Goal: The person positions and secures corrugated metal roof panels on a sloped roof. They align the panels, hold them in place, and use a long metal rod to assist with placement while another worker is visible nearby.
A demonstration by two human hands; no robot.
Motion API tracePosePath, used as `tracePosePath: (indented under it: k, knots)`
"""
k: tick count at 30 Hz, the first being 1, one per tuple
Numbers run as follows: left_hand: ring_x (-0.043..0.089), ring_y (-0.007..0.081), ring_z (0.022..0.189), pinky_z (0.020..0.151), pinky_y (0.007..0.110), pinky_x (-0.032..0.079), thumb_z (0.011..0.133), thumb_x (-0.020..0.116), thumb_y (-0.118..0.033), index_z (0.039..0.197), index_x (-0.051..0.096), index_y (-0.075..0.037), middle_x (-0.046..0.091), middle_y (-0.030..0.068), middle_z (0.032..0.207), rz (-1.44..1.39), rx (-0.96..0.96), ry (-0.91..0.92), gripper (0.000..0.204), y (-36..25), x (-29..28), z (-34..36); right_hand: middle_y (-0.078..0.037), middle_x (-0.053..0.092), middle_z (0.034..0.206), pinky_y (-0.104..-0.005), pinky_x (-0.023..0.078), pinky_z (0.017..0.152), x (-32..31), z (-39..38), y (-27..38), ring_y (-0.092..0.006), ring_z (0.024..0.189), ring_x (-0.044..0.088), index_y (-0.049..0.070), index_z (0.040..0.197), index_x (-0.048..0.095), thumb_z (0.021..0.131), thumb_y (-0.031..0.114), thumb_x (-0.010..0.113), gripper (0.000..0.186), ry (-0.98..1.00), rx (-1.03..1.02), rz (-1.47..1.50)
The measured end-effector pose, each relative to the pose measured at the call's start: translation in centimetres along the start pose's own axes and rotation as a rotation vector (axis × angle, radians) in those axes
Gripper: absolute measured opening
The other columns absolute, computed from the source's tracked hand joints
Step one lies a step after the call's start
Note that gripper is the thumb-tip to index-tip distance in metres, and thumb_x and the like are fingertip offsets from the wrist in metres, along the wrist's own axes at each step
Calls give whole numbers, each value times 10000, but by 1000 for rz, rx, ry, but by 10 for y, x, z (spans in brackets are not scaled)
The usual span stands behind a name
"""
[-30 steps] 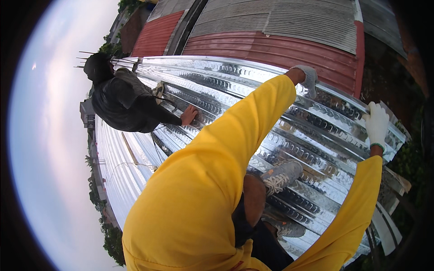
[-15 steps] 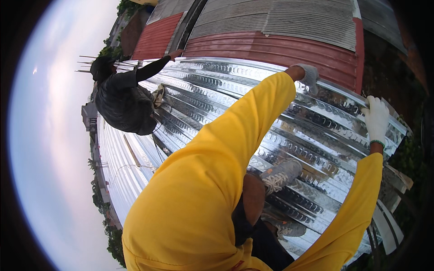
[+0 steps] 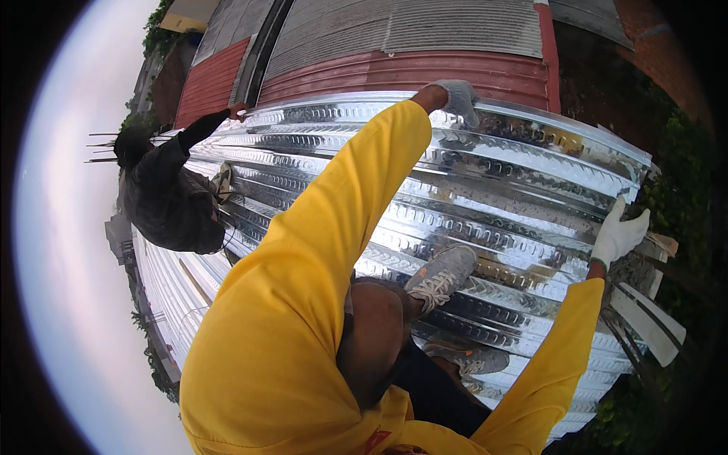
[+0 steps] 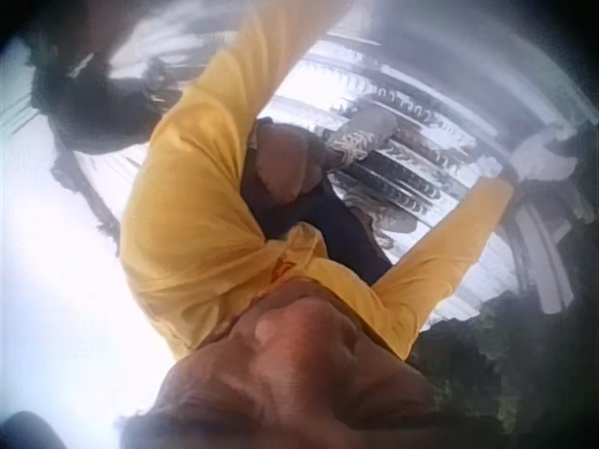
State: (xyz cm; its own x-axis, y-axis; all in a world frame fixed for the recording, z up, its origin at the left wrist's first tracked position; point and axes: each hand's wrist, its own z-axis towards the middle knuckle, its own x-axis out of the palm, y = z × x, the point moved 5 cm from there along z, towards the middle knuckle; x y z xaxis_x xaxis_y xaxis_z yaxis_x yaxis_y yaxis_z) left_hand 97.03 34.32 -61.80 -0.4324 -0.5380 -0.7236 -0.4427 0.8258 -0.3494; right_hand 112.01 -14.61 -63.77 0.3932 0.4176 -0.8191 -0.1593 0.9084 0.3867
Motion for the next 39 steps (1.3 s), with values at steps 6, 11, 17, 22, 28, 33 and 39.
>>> tracePosePath:
  k: [6, 11, 17, 22, 28, 33, 39]
  knots:
    - [733, 271, 815, 756, 432, 544, 719, 873, -524, 985, 845, -78, 778, 115, 884, 65, 12, -102, 521, 1, -2, -21, -239, 539, 1625, -426, 373, 1245, 36, 23, -40, -352, 1502, 514, -37, 1632, 444, 1066, 531, 669, 833, 555, 104, 497]
    - [732, 260, 801, 736, 427, 543, 714, 873, -489, 959, 837, -68, 774, 110, 862, 26, -18, -86, 488, 0, -7, -20, -234, 509, 1659, -404, 343, 1267, 51, 33, -59, -318, 1537, 484, -25, 1655, 416, 1089, 392, 671, 748, 656, 21, 493]
    - [787, 363, 1001, 877, 466, 603, 730, 853, -562, 1175, 851, -111, 824, 158, 1121, 160, -61, -71, 634, -5, -5, -22, -228, 400, 1738, -407, 300, 1309, 46, 29, -74, -331, 1613, 388, 0, 1709, 313, 1069, 281, 677, 787, 410, 24, 527]
    - [740, 270, 789, 736, 434, 556, 711, 834, -537, 977, 848, -80, 782, 112, 856, 142, -26, -158, 529, -12, -8, -35, -244, 492, 1648, -493, 370, 1273, -34, 21, -11, -410, 1535, 455, 21, 1661, 411, 1046, 413, 719, 791, -49, -169, 186]
    - [725, 224, 757, 708, 400, 542, 709, 863, -499, 909, 838, -95, 768, 66, 823, 73, -31, -119, 452, -8, -18, -38, -204, 565, 1585, -516, 393, 1251, -73, 39, 85, -398, 1508, 481, 23, 1591, 505, 989, 292, 801, 723, -81, -640, 210]
    - [721, 219, 766, 707, 393, 541, 704, 888, -469, 937, 840, -84, 762, 66, 833, -2, -38, -108, 453, -6, -12, -31, -140, 561, 1607, -497, 379, 1268, -56, 52, 143, -366, 1532, 462, 89, 1604, 517, 969, 252, 792, 712, 121, -855, 82]
    - [722, 219, 763, 696, 396, 537, 689, 898, -480, 947, 846, -105, 771, 78, 844, 22, -20, -69, 458, -2, -9, -23, -153, 587, 1570, -518, 381, 1248, 2, 56, 167, -377, 1487, 501, 98, 1575, 551, 975, 268, 758, 657, 420, -862, -31]
